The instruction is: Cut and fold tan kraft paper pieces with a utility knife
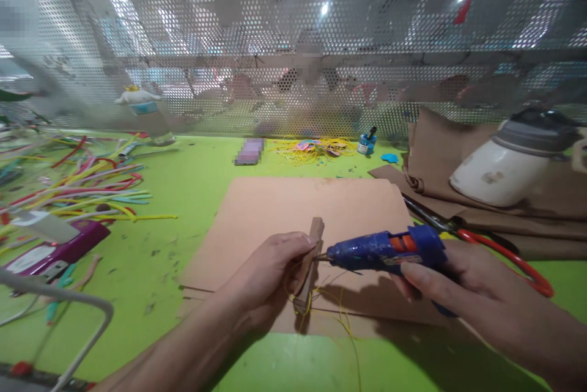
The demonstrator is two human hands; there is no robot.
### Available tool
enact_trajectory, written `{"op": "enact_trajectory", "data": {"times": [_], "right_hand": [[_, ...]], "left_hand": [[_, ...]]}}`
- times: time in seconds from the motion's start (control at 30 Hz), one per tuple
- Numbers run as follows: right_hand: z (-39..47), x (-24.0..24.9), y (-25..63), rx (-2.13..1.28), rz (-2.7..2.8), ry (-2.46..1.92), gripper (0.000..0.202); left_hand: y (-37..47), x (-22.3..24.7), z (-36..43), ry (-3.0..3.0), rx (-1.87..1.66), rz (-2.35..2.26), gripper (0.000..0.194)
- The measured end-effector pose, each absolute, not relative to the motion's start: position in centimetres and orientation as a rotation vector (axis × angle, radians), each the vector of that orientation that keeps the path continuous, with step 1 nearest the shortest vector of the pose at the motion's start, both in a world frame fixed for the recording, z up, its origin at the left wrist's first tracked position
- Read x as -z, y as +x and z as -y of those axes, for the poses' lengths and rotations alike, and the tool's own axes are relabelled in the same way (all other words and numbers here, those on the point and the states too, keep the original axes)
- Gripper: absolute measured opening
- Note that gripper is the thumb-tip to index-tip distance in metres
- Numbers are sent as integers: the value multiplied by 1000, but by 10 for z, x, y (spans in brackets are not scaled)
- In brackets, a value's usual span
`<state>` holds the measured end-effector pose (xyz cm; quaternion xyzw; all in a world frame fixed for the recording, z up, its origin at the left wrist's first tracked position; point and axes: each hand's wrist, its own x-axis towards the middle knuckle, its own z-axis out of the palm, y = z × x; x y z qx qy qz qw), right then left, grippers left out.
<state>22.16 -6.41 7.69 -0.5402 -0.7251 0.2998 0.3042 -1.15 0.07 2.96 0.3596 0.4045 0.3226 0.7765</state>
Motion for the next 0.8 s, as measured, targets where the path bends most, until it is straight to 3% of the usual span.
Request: {"op": "enact_trajectory", "data": {"times": [0.8], "right_hand": [[68, -68, 224, -961, 1881, -1398, 24]], "left_hand": [[-12, -28, -1, 765, -700, -871, 20]]}}
